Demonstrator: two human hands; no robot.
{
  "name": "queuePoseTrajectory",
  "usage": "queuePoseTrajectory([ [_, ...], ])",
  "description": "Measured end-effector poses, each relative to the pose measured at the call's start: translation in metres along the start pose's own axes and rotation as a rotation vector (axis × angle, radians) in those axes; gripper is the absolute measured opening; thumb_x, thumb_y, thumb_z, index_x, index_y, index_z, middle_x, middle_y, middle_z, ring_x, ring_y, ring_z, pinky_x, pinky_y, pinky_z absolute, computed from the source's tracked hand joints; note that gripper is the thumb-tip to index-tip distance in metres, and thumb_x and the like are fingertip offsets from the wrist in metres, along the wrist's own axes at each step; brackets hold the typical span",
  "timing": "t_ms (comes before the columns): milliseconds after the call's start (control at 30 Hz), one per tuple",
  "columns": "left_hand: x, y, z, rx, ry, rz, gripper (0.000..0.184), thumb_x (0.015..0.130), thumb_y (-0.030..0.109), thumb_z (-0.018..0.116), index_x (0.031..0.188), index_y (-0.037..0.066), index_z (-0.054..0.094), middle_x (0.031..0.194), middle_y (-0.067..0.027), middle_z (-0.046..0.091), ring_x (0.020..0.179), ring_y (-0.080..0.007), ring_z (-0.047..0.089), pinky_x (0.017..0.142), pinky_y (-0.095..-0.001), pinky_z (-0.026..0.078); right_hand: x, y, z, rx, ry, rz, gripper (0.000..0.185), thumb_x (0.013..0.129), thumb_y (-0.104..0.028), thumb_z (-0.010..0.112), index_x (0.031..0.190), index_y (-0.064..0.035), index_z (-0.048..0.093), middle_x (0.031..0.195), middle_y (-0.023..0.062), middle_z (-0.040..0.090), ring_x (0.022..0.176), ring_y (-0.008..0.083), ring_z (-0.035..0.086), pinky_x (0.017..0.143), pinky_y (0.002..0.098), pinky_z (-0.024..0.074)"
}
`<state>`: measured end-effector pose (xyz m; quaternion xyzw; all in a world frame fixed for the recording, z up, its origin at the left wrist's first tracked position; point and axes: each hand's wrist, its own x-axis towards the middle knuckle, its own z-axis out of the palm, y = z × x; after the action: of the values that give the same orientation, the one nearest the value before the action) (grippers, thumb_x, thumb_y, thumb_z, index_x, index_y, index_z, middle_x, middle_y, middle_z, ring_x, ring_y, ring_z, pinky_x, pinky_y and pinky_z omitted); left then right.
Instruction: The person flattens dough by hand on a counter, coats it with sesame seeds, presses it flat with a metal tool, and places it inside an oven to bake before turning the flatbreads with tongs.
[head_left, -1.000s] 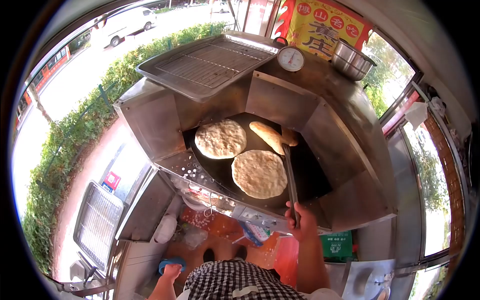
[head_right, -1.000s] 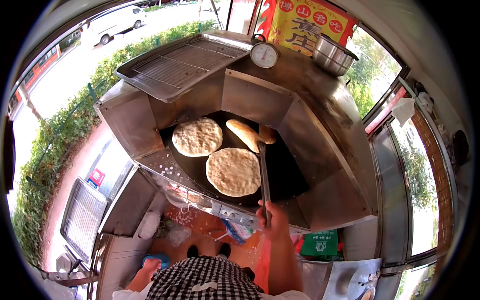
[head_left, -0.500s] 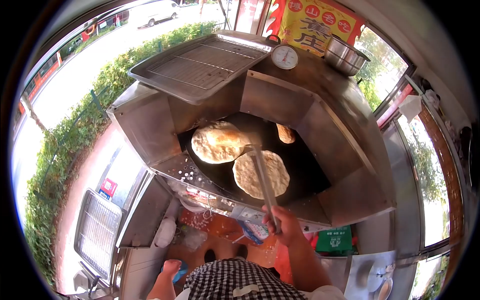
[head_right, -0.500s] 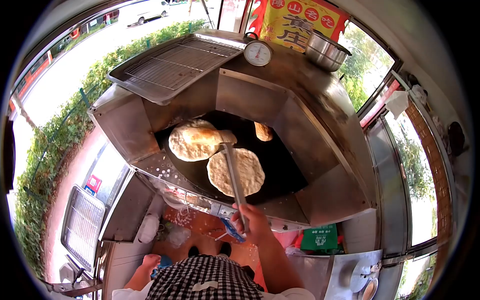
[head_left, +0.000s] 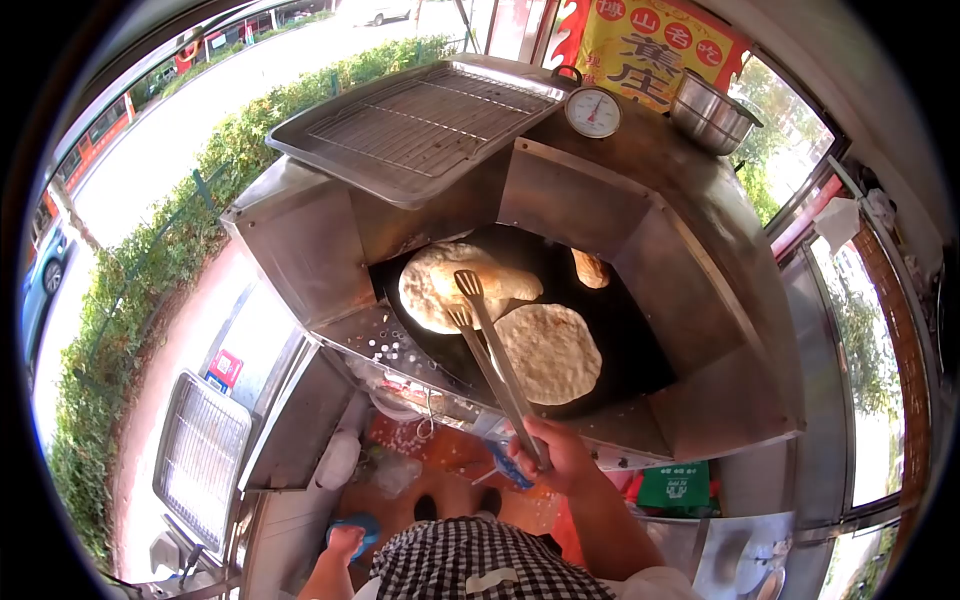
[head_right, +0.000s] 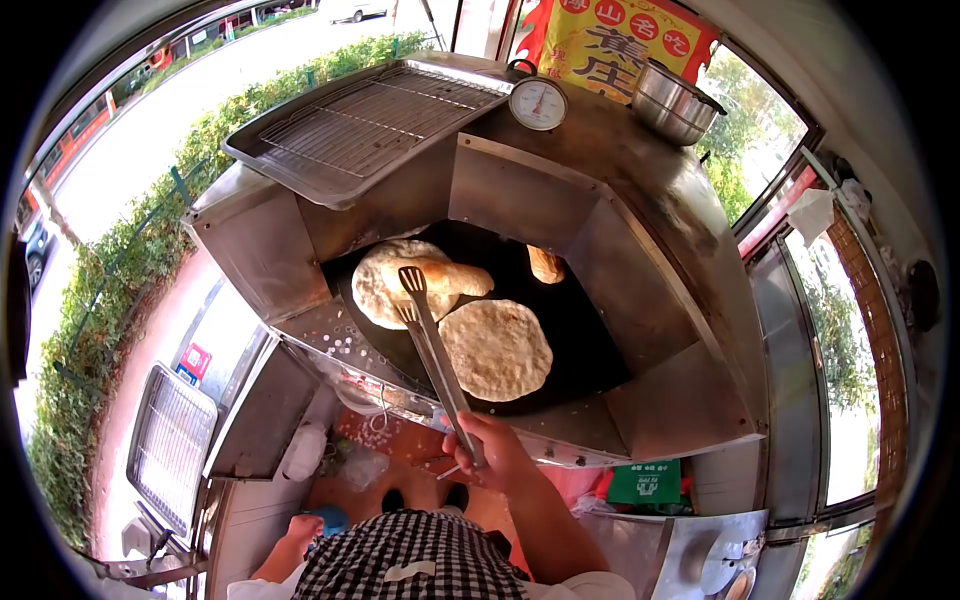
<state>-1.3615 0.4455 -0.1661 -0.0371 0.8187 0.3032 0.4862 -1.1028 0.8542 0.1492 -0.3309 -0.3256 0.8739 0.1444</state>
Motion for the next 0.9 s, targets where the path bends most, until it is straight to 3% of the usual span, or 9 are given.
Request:
queuePoseTrajectory([
  [200, 0.025, -0.014, 0.005, -0.092, -0.052, 0.096, 0.017, 0.085, 0.019, 0.072, 0.073, 0.006, 0.071, 0.064, -0.0012, 0.062, 0.053, -0.0106, 0.056, 0.048, -0.0297, 0.042, 0.035, -0.003, 0.014, 0.007, -0.047, -0.020, 0.041, 0.109, -0.035, 0.055, 0.123, 0.0019, 0.063, 0.088, 0.0122, 0.069, 0.059, 0.0141, 0.059, 0.053, 0.0274, 0.0448],
  [900, 0.012, -0.022, 0.001, -0.095, 0.028, -0.028, 0.013, 0.087, 0.016, 0.074, 0.087, 0.003, 0.075, 0.072, -0.0034, 0.067, 0.058, -0.0131, 0.060, 0.051, -0.0307, 0.046, 0.103, -0.040, 0.005, 0.190, 0.225, -0.180, 0.037, 0.104, -0.037, 0.062, 0.117, -0.0023, 0.062, 0.085, 0.0107, 0.066, 0.058, 0.0148, 0.055, 0.051, 0.0291, 0.0437],
])
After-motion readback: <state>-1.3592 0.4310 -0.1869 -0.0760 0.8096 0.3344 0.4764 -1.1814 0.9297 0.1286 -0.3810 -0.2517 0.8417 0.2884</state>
